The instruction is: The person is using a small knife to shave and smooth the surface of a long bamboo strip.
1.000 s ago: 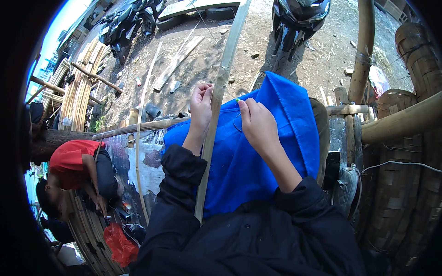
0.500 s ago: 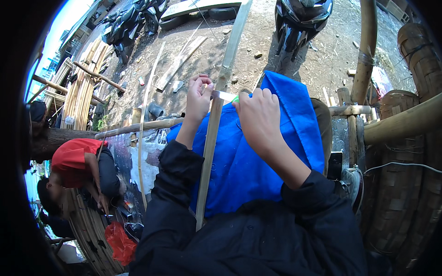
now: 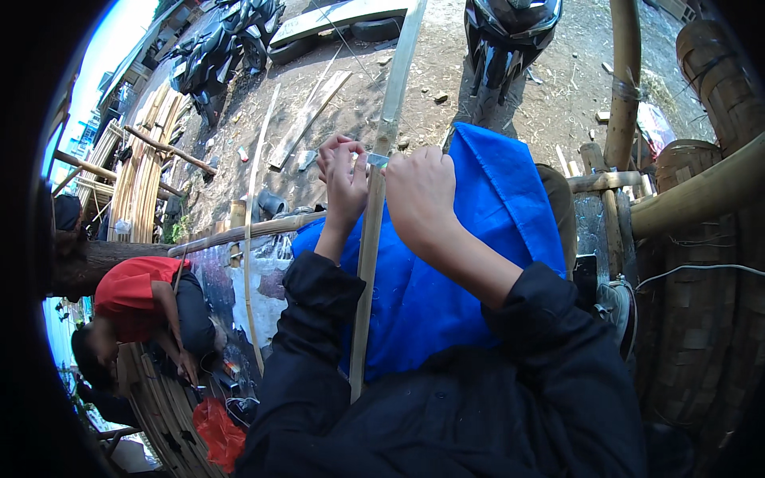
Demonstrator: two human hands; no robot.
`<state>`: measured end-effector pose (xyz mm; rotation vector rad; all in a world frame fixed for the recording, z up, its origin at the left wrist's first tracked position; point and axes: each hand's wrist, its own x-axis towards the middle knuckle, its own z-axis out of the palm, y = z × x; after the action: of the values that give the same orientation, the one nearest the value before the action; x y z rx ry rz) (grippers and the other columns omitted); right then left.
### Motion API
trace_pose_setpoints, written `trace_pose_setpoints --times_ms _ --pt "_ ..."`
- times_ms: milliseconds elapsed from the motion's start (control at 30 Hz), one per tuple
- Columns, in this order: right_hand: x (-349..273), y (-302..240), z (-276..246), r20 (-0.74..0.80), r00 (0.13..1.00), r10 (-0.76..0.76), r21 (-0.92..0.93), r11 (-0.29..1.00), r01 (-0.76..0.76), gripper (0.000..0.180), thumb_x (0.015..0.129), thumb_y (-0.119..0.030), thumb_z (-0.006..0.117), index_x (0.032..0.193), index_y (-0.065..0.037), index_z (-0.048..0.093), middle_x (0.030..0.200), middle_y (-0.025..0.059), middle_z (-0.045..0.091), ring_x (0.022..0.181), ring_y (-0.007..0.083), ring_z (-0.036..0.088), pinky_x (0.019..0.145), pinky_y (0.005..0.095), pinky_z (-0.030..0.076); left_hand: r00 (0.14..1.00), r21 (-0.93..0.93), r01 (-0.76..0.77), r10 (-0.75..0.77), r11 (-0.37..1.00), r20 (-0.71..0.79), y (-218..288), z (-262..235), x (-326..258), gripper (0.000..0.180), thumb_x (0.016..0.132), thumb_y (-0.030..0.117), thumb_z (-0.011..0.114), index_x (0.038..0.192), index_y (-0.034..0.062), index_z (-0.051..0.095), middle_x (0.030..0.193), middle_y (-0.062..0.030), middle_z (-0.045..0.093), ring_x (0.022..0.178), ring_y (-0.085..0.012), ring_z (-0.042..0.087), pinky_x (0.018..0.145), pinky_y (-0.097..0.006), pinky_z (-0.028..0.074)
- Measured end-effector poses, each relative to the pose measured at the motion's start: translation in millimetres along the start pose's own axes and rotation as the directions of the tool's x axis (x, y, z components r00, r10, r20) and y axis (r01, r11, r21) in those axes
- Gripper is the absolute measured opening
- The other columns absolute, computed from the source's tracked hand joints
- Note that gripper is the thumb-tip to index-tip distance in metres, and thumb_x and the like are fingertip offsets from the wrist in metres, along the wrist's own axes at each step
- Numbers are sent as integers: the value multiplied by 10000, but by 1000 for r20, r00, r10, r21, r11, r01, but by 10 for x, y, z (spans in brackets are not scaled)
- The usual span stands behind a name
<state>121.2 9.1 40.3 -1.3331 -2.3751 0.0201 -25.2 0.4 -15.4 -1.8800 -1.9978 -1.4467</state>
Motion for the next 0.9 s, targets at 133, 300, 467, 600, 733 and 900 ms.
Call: trace_pose_setpoints --times_ms 133,300,467,600,733,900 --pt "-6 -22 -128 81 996 40 -31 999 -38 268 839 -310 552 745 -64 600 701 98 562 741 242 536 632 358 403 1000 -22 -10 10 1000 -19 -46 -27 14 60 816 110 538 837 54 541 1030 -108 470 991 -262 373 880 -389 237" --pt "103 10 55 19 1000 -12 -10 1000 12 264 833 -311 560 742 -66 602 700 93 561 744 237 534 638 352 401 999 -76 -30 31 997 20 11 -13 60 75 807 111 543 844 46 538 1029 -122 465 992 -265 372 883 -379 245" --pt "58 7 54 -55 998 -28 -14 1000 27 247 820 -306 573 746 -73 603 694 85 553 733 231 526 645 348 399 999 2 49 -49 999 -11 -57 -56 -1 76 822 124 539 864 61 548 1044 -102 462 997 -237 390 884 -354 247" --pt "77 23 -12 -44 998 -36 -34 999 34 236 813 -301 580 754 -74 599 713 81 546 749 225 518 656 342 396 1000 -95 11 -9 995 29 -38 -53 23 76 824 124 541 871 65 548 1051 -102 460 992 -241 393 887 -357 246" --pt "246 87 241 -189 977 -99 -121 990 77 232 815 -300 580 761 -75 590 725 77 535 767 224 513 670 343 393 998 -119 -33 39 992 50 70 -28 16 73 829 124 546 872 66 546 1039 -102 462 1001 -247 391 892 -363 249" --pt "363 355 157 -255 965 -58 -6 998 59 224 825 -289 574 778 -70 576 714 81 522 721 245 507 648 364 396 999 -181 26 -32 983 -31 24 -143 127 93 822 140 566 845 56 532 994 -101 467 1022 -259 392 907 -371 253"
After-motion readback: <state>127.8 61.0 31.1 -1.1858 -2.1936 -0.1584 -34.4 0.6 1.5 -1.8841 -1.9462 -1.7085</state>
